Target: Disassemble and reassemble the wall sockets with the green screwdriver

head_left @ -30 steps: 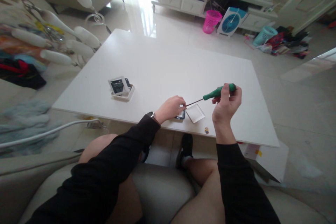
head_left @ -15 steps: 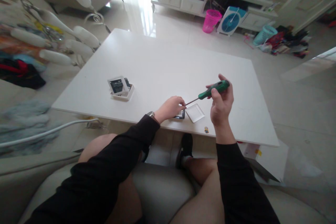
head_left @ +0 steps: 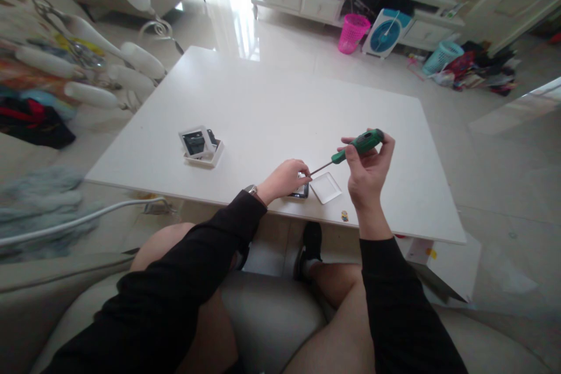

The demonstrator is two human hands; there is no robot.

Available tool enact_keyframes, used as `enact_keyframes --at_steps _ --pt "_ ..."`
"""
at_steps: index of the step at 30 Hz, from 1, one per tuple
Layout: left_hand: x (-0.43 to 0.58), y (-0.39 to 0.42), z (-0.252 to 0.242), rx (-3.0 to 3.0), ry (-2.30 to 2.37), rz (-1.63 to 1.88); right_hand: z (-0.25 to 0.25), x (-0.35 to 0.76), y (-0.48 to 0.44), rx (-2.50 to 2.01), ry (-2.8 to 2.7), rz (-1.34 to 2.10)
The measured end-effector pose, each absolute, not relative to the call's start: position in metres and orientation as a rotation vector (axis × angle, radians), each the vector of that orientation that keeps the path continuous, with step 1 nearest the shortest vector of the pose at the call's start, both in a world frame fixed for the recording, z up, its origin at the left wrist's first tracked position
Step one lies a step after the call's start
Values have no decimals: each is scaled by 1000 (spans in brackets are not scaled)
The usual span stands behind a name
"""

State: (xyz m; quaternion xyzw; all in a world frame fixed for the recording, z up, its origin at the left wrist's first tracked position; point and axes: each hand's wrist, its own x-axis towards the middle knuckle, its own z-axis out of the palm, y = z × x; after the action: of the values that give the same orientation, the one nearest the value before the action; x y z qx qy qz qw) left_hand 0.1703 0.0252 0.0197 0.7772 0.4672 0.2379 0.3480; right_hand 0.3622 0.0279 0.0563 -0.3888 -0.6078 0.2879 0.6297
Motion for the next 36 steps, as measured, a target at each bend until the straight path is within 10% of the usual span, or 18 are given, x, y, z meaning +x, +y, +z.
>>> enact_keyframes --at_steps 14,36 --pt "136 30 12 2160 1344 9 62 358 24 -899 -1343 656" --pt "155 20 7 2299 1298 257 52 335 11 -942 -1472 728"
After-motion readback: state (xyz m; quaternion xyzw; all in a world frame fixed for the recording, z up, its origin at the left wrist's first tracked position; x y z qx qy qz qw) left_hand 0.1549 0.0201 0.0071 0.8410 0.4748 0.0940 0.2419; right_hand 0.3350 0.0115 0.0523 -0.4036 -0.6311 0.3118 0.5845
